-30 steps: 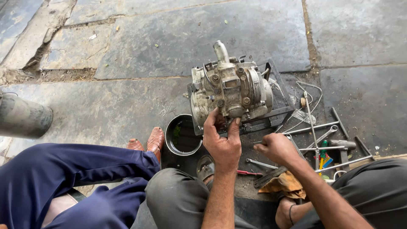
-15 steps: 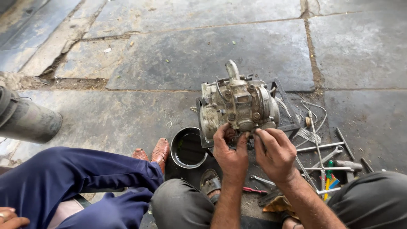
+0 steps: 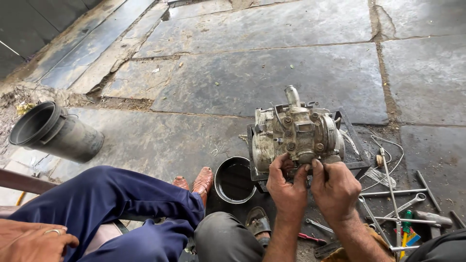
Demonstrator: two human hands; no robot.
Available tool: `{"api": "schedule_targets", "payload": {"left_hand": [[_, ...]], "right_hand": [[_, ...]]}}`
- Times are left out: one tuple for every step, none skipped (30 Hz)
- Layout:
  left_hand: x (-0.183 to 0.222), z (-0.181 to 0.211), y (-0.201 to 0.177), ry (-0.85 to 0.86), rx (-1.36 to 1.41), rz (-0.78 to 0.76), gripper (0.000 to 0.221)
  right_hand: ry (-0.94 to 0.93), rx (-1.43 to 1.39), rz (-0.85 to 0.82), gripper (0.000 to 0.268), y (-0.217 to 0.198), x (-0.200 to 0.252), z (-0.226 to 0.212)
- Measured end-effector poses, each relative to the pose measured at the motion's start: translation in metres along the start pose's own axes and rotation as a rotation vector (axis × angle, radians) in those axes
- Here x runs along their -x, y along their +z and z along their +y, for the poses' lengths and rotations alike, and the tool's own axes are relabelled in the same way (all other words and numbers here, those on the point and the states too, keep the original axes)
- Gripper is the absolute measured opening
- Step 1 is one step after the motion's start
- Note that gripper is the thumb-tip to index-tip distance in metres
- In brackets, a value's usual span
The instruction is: Repairing a motorcycle engine head by manipulating small internal components and cleaning surfaces.
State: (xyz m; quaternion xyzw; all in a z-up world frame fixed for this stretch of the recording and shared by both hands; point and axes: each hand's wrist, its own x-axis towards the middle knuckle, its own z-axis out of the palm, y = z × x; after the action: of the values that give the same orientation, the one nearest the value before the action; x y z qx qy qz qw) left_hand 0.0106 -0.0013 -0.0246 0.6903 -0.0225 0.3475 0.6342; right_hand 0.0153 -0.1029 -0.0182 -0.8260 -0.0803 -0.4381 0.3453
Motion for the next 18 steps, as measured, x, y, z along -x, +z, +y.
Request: {"api": "schedule_targets", "payload": {"left_hand": [[0.0, 0.001, 0.0, 0.003, 0.0, -0.001, 0.046], [-0.001, 0.002, 0.0, -0.028, 0.016, 0.005, 0.043], [-0.002, 0.003, 0.001, -0.058, 0.033, 0.012, 0.04], [-0.004, 0.003, -0.001, -0.054, 0.035, 0.011, 0.04], [-0.004, 0.004, -0.002, -0.051, -0.016, 0.028, 0.039], [-0.004, 0.004, -0.002, -0.047, -0.067, 0.045, 0.037], [-0.006, 0.003, -0.005, -0.054, -0.044, 0.032, 0.037], [-0.009, 0.001, -0.008, -0.028, -0.081, 0.036, 0.037], [-0.002, -0.002, -0.009, -0.016, -0.103, 0.024, 0.036], [0.006, 0.001, 0.0, -0.037, -0.065, -0.006, 0.036], [0.001, 0.005, 0.0, -0.047, -0.08, 0.038, 0.036], [-0.005, 0.009, -0.001, -0.057, -0.095, 0.082, 0.035], [-0.004, 0.007, 0.001, -0.054, -0.105, 0.087, 0.035], [-0.003, 0.004, 0.0, -0.071, -0.099, 0.081, 0.035], [-0.003, 0.002, 0.0, -0.092, -0.094, 0.077, 0.035], [-0.002, 0.003, -0.002, -0.095, -0.105, 0.084, 0.035], [-0.002, 0.003, -0.001, -0.104, -0.069, 0.073, 0.037], [-0.002, 0.002, 0.0, -0.113, -0.033, 0.062, 0.039]], "right_hand": [[0.0, -0.001, 0.003, 0.032, -0.001, 0.0, -0.002], [0.041, 0.026, -0.044, 0.034, -0.002, -0.001, -0.005], [0.08, 0.054, -0.091, 0.037, -0.003, -0.002, -0.007], [0.079, 0.054, -0.087, 0.037, -0.005, -0.005, -0.011], [0.119, 0.094, -0.143, 0.037, -0.009, -0.008, -0.014], [0.159, 0.135, -0.198, 0.037, -0.013, -0.011, -0.016], [0.16, 0.161, -0.19, 0.037, -0.011, -0.016, -0.022], [0.09, 0.095, -0.11, 0.03, -0.009, -0.02, -0.026], [0.027, 0.055, -0.034, 0.027, -0.014, -0.017, -0.028], [0.034, 0.107, -0.029, 0.027, -0.022, -0.012, -0.02], [0.053, 0.061, -0.027, 0.028, -0.021, -0.013, -0.02], [0.071, 0.016, -0.025, 0.029, -0.019, -0.014, -0.022], [0.073, 0.004, -0.028, 0.029, -0.014, -0.01, -0.018], [0.106, 0.032, -0.062, 0.027, -0.008, -0.005, -0.016], [0.139, 0.061, -0.102, 0.028, -0.004, 0.0, -0.014], [0.14, 0.05, -0.112, 0.028, -0.001, 0.002, -0.014], [0.199, 0.082, -0.125, 0.031, 0.002, 0.003, -0.012], [0.257, 0.113, -0.138, 0.034, 0.004, 0.004, -0.011]]}}
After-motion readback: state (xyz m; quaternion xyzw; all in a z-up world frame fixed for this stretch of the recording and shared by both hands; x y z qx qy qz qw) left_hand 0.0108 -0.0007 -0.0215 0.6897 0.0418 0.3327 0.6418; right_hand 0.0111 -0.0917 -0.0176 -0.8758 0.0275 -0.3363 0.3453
